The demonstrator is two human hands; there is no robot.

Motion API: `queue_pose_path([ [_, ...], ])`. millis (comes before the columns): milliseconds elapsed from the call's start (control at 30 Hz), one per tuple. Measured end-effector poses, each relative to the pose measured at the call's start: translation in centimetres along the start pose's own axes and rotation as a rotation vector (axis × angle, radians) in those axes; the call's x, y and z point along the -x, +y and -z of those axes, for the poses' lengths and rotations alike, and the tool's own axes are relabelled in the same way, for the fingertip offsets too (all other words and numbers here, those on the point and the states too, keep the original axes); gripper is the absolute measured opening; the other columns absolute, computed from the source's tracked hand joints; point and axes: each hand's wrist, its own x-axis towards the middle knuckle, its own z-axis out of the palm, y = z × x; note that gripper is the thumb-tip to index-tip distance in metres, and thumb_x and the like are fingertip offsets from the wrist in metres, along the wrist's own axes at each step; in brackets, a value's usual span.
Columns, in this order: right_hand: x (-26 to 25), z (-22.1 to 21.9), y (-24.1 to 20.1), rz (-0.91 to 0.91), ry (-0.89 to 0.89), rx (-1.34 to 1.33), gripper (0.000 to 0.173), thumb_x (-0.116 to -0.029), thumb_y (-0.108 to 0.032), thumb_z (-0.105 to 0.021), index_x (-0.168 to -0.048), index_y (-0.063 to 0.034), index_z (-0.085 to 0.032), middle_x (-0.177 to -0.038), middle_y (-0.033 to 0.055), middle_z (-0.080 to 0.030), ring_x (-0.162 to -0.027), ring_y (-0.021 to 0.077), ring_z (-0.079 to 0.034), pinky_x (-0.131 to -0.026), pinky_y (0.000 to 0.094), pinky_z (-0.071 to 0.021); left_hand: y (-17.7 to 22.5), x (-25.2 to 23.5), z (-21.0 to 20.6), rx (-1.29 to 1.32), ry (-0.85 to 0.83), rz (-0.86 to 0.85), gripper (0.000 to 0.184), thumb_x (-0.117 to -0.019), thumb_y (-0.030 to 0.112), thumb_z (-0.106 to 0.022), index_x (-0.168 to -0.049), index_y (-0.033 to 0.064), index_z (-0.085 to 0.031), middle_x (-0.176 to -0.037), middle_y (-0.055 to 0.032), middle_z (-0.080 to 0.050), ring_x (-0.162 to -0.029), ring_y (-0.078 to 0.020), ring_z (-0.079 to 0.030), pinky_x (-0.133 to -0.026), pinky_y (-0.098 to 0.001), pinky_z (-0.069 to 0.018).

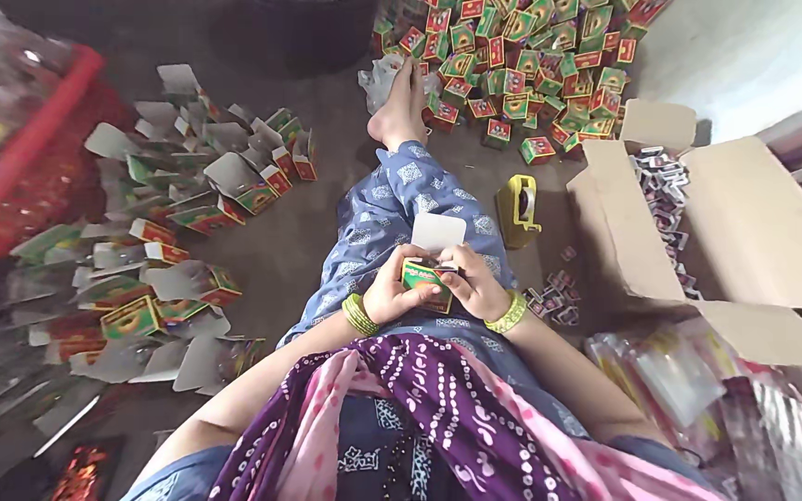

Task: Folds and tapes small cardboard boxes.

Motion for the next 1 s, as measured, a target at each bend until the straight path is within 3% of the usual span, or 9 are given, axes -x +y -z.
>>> queue_pose_path([
  [133, 0.0, -0.1, 0.2, -0.010, 0.045, 0.175, 0.057, -0.1071, -0.054, -0.040, -0.084, -0.0074, -0.063, -0.085, 0.0087, -0.062, -0.087, 0.0173, -0.060, -0.081, 0.0335, -0.0509, 0.1, 0.0, -0.2, 0.034, 0.003, 0.077, 0.046, -0.0893, 0.024, -0.080, -0.116, 0.0012, -0.051, -0.102, -0.0034, -0.068, -0.089, -0.0077, -0.069, -0.080, -0.0289, -0.0613],
  [167, -0.1, -0.1, 0.2, -0.023, 0.082, 0.147, 0.049, -0.1066, -0.048, -0.047, -0.086, -0.0075, -0.065, -0.090, 0.0090, -0.062, -0.091, 0.0172, -0.060, -0.084, 0.0337, -0.0501, 0.1, -0.1, -0.2, 0.039, 0.007, 0.100, 0.045, -0.0892, 0.023, -0.080, -0.115, 0.0010, -0.051, -0.100, -0.0035, -0.068, -0.087, -0.0081, -0.069, -0.078, -0.0293, -0.0616],
  [233, -0.2, 0.0, 0.0, -0.030, 0.194, -0.023, 0.030, -0.1002, -0.028, -0.066, -0.111, -0.0009, -0.071, -0.111, 0.0133, -0.067, -0.105, 0.0197, -0.064, -0.093, 0.0376, -0.0563, 0.1, -0.2, -0.3, 0.061, 0.032, 0.144, 0.049, -0.0881, 0.022, -0.081, -0.118, 0.0004, -0.049, -0.101, -0.0059, -0.068, -0.087, -0.0120, -0.070, -0.078, -0.0331, -0.0629],
  [300, -0.5, 0.5, -0.5, -0.066, 0.251, -0.254, 0.040, -0.0962, -0.014, -0.070, -0.131, 0.0009, -0.056, -0.120, 0.0141, -0.068, -0.110, 0.0236, -0.068, -0.096, 0.0445, -0.0589, 0.0, -0.3, -0.2, 0.087, 0.061, 0.170, 0.065, -0.0852, 0.022, -0.084, -0.129, 0.0011, -0.041, -0.112, -0.0109, -0.067, -0.097, -0.0187, -0.071, -0.086, -0.0389, -0.0632],
  [367, -0.6, 1.3, -1.0, -0.136, 0.230, -0.358, 0.040, -0.0962, -0.016, -0.069, -0.131, 0.0000, -0.056, -0.114, 0.0117, -0.072, -0.104, 0.0214, -0.070, -0.093, 0.0418, -0.0584, 0.0, -0.4, -0.2, 0.115, 0.064, 0.191, 0.084, -0.0817, 0.020, -0.086, -0.140, 0.0034, -0.028, -0.120, -0.0146, -0.066, -0.105, -0.0241, -0.071, -0.091, -0.0439, -0.0623],
  [433, -0.8, 1.7, -1.2, -0.140, 0.162, -0.357, 0.024, -0.0925, -0.013, -0.075, -0.111, 0.0023, -0.070, -0.105, 0.0107, -0.075, -0.096, 0.0187, -0.072, -0.089, 0.0381, -0.0609, -0.1, -0.4, -0.3, 0.123, 0.042, 0.203, 0.095, -0.0801, 0.018, -0.087, -0.147, 0.0023, -0.021, -0.120, -0.0165, -0.067, -0.105, -0.0265, -0.072, -0.091, -0.0458, -0.0621],
  [500, -0.9, 1.7, -1.3, -0.135, 0.071, -0.275, 0.019, -0.0877, -0.012, -0.081, -0.101, -0.0001, -0.076, -0.104, 0.0092, -0.075, -0.098, 0.0165, -0.072, -0.089, 0.0345, -0.0612, -0.1, -0.3, -0.3, 0.106, 0.017, 0.214, 0.086, -0.0807, 0.017, -0.087, -0.144, -0.0006, -0.030, -0.118, -0.0158, -0.067, -0.103, -0.0248, -0.071, -0.091, -0.0441, -0.0620],
  [600, -1.0, 1.8, -1.6, -0.077, 0.006, -0.103, 0.020, -0.0888, -0.017, -0.082, -0.104, -0.0034, -0.079, -0.110, 0.0082, -0.075, -0.105, 0.0156, -0.071, -0.093, 0.0340, -0.0613, 0.0, -0.2, -0.2, 0.076, -0.006, 0.224, 0.067, -0.0815, 0.017, -0.085, -0.132, -0.0015, -0.045, -0.115, -0.0132, -0.068, -0.100, -0.0204, -0.071, -0.089, -0.0399, -0.0623],
  [1000, -0.9, 2.5, -2.5, 0.101, -0.093, 0.070, 0.017, -0.0977, -0.011, -0.066, -0.105, -0.0035, -0.079, -0.109, 0.0089, -0.075, -0.107, 0.0144, -0.071, -0.095, 0.0318, -0.0597, -0.2, -0.2, -0.2, 0.089, -0.077, 0.149, 0.069, -0.0784, 0.018, -0.089, -0.129, -0.0017, -0.047, -0.118, -0.0135, -0.067, -0.104, -0.0203, -0.070, -0.092, -0.0404, -0.0610],
])
